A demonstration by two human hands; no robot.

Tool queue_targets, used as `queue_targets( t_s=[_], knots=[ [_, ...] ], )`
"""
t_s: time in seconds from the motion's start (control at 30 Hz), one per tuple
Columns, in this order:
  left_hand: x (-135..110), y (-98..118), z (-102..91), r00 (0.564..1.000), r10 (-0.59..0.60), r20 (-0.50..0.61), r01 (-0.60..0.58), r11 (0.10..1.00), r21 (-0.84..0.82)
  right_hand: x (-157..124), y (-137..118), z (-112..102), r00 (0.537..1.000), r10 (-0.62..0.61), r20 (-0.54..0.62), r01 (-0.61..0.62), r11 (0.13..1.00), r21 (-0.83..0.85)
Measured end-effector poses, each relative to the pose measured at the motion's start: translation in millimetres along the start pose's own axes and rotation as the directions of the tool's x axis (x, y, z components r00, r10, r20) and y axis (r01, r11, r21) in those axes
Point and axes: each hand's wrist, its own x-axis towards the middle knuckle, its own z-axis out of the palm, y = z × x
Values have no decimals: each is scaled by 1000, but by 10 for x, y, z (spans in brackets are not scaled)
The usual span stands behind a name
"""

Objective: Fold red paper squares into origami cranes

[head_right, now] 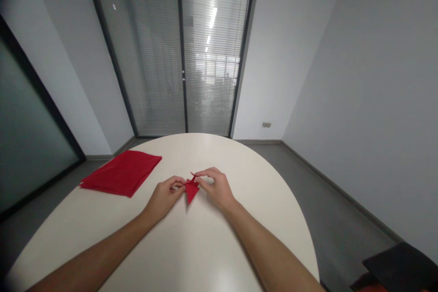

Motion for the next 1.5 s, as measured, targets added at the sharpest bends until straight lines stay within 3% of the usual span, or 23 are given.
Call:
queue_targets(
  t_s=[0.27,0.63,0.87,1.1,1.37,1.5],
  knots=[
    [2,-30,-12,999,28,-27,-27,999,44,26,-38,-23,996,-63,60,62,998,20],
    [-2,-29,-7,1000,29,-10,-29,999,37,-2,-36,52,997,75,24,-77,992,101],
    [-9,-81,3,999,2,32,-2,1000,3,-12,-37,81,991,115,61,-124,979,162],
    [13,-72,-10,996,2,-94,-2,1000,-6,-9,20,61,989,144,24,-146,981,127],
    [12,-95,1,997,-1,-79,0,1000,-19,0,38,50,993,115,38,-119,983,142],
    [40,-116,1,993,-9,-118,1,998,-64,-6,61,52,984,177,28,-179,977,118]
  ],
)
